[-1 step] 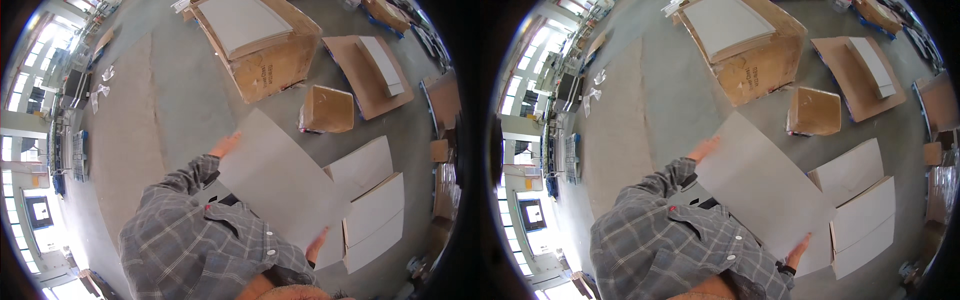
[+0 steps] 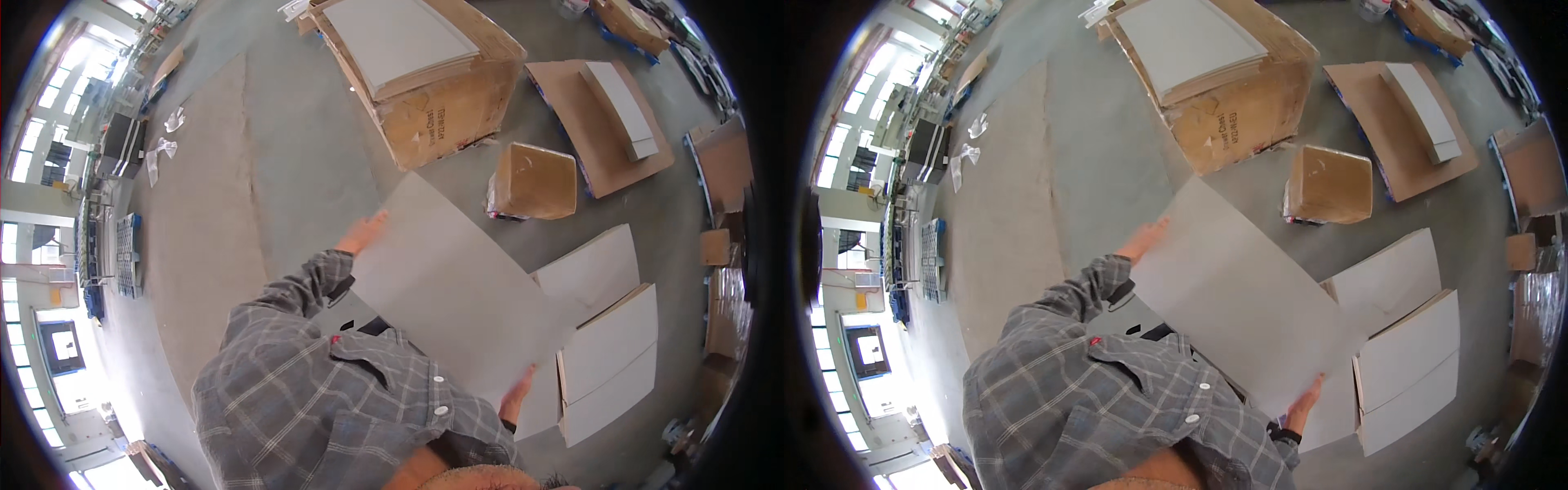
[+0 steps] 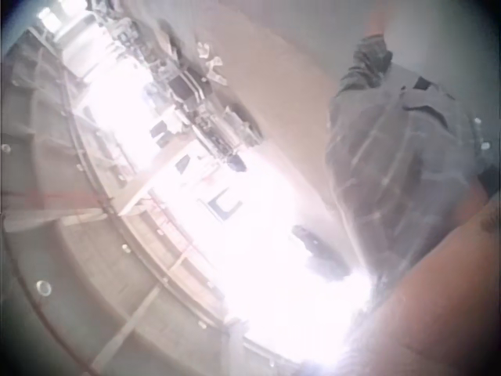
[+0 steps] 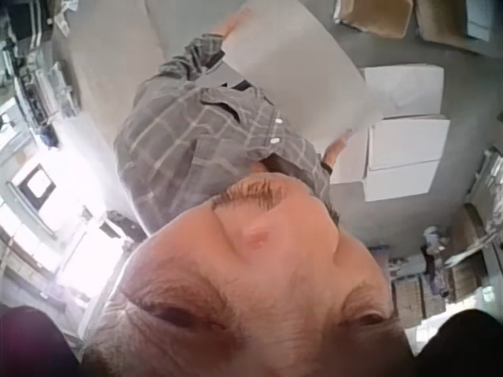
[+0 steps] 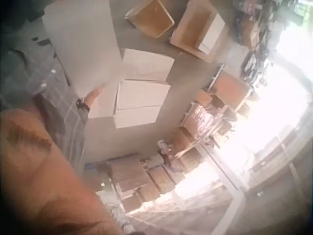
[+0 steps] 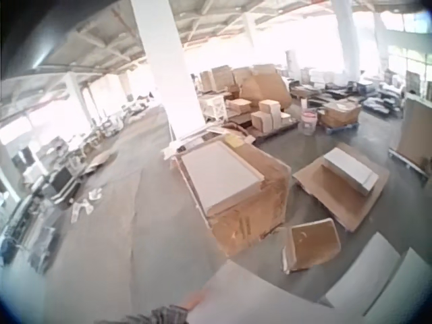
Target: Organizing and stacking white furniture panels in a warehouse setting.
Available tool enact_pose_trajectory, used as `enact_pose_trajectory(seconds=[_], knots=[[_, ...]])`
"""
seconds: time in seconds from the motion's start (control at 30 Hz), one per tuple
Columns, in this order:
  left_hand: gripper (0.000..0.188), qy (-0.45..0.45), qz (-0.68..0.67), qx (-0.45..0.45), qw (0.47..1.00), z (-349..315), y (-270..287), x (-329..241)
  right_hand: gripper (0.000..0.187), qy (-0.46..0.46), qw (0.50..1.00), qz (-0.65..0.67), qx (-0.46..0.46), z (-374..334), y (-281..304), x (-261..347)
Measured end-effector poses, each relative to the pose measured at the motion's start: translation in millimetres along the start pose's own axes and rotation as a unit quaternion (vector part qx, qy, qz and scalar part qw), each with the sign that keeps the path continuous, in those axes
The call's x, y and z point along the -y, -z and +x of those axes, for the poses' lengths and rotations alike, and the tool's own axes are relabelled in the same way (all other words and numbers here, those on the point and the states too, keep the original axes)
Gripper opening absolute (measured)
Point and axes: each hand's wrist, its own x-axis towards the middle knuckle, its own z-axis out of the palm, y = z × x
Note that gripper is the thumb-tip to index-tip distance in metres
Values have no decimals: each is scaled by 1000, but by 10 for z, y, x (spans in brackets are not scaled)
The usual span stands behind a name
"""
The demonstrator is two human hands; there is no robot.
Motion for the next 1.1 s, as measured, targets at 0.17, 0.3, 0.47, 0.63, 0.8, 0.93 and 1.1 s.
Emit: enact_pose_trajectory(seconds=[0.17,0.3,0.47,0.63,0.8,0.93,1.1], knots=[[95,123,-149,-42,980,117,928,-1095,65,13,998,-43,34,347,-913,698],[89,123,-167,-88,974,273,1434,-1517,68,7,989,-51,140,722,-1492,1269],[90,125,-191,-70,971,771,1787,-1657,66,-7,986,-28,167,1133,-2098,1804],[89,65,-238,-65,967,1166,2067,-2155,62,-36,979,4,201,1541,-2566,2146],[87,57,-238,-63,968,1901,2595,-2320,60,17,983,10,181,1740,-3286,2541],[89,79,-179,-54,979,2683,2971,-2602,63,-2,982,13,189,1913,-3832,2726],[94,16,-85,-84,993,3987,3802,-2620,59,-15,991,-3,136,1931,-4783,2952]])
